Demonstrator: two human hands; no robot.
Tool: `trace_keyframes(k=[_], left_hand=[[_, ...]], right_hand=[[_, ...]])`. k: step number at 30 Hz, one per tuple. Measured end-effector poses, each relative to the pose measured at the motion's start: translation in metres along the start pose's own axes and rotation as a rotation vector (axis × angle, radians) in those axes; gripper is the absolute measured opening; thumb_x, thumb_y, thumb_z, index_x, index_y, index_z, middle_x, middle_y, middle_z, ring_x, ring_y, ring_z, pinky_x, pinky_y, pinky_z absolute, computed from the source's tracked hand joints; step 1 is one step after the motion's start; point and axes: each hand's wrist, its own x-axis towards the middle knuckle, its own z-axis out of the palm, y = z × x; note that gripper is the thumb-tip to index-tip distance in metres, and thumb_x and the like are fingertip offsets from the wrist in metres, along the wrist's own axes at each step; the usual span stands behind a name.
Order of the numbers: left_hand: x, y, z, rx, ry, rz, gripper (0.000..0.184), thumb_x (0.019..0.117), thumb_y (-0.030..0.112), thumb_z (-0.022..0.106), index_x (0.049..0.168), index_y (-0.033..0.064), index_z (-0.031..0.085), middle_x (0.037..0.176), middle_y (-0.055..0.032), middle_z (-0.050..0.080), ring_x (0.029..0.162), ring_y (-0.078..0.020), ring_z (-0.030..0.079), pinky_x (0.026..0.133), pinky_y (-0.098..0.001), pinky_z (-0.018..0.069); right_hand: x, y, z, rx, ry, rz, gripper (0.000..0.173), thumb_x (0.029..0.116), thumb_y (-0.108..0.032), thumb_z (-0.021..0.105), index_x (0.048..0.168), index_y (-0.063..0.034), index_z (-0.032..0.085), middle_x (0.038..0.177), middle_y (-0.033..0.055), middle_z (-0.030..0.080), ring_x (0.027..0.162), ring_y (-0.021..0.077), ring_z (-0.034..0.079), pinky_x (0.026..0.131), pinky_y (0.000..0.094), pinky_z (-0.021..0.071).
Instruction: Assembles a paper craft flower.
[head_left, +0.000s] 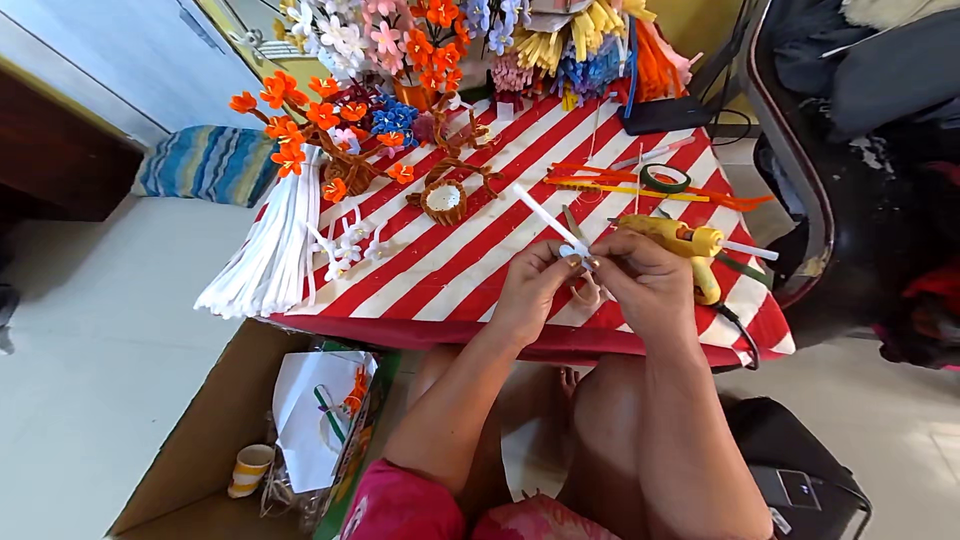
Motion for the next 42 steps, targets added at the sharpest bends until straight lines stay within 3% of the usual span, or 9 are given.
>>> trace_keyframes(k=[8, 13, 35, 37, 39, 42], left_hand=[[0.000, 0.004, 0.000, -0.100, -0.034, -0.109, 0.021, 0.0984, -0.004, 0.049, 0.091, 0.0033, 0.067, 0.081, -0.0033, 0.070, 0.076, -0.0091, 0.068, 0.079, -0.0275, 0.0582], [0.002, 0.007, -0.006, -0.130, -0.063, -0.161, 0.023, 0.0971, -0.003, 0.050, 0.084, 0.0054, 0.068, 0.077, -0.0035, 0.070, 0.073, -0.0094, 0.068, 0.077, -0.0272, 0.0582], [0.002, 0.009, -0.012, -0.168, -0.128, -0.268, 0.029, 0.0997, 0.001, 0.046, 0.084, 0.0060, 0.069, 0.076, -0.0038, 0.072, 0.069, -0.0090, 0.069, 0.070, -0.0246, 0.0588], [0.002, 0.008, -0.015, -0.154, -0.192, -0.244, 0.025, 0.0992, 0.005, 0.052, 0.083, 0.0075, 0.071, 0.079, -0.0032, 0.073, 0.072, -0.0087, 0.071, 0.072, -0.0251, 0.0600], [0.003, 0.011, -0.015, -0.079, -0.214, -0.227, 0.016, 0.0930, 0.001, 0.062, 0.082, 0.0064, 0.072, 0.077, -0.0023, 0.073, 0.071, -0.0078, 0.070, 0.072, -0.0248, 0.0600], [0.003, 0.015, -0.015, 0.013, -0.206, -0.186, 0.016, 0.0905, -0.008, 0.060, 0.084, 0.0029, 0.069, 0.074, -0.0020, 0.071, 0.070, -0.0069, 0.069, 0.072, -0.0240, 0.0589]], right_hand=[[0.001, -0.003, -0.012, -0.125, -0.125, -0.087, 0.009, 0.0869, -0.002, 0.065, 0.088, -0.0055, 0.073, 0.089, -0.0031, 0.068, 0.083, 0.0007, 0.064, 0.076, 0.0185, 0.0569], [0.000, -0.001, -0.014, -0.112, -0.184, -0.065, 0.008, 0.0921, -0.002, 0.062, 0.097, -0.0038, 0.068, 0.089, -0.0035, 0.068, 0.081, -0.0010, 0.065, 0.078, 0.0181, 0.0571], [0.001, -0.002, -0.024, -0.073, -0.288, -0.127, 0.016, 0.0912, -0.001, 0.059, 0.092, -0.0053, 0.074, 0.092, -0.0023, 0.068, 0.088, 0.0017, 0.064, 0.079, 0.0187, 0.0554], [0.001, -0.004, -0.025, -0.095, -0.307, -0.124, 0.016, 0.0904, -0.001, 0.059, 0.091, -0.0034, 0.074, 0.091, -0.0013, 0.068, 0.086, 0.0010, 0.064, 0.078, 0.0176, 0.0551], [0.001, -0.005, -0.026, -0.115, -0.316, -0.107, 0.015, 0.0896, -0.001, 0.059, 0.089, -0.0034, 0.074, 0.089, -0.0018, 0.068, 0.086, 0.0004, 0.063, 0.077, 0.0169, 0.0546], [0.001, -0.005, -0.025, -0.083, -0.282, -0.057, 0.010, 0.0932, -0.004, 0.062, 0.093, -0.0047, 0.073, 0.090, -0.0034, 0.069, 0.085, 0.0004, 0.065, 0.078, 0.0183, 0.0565]])
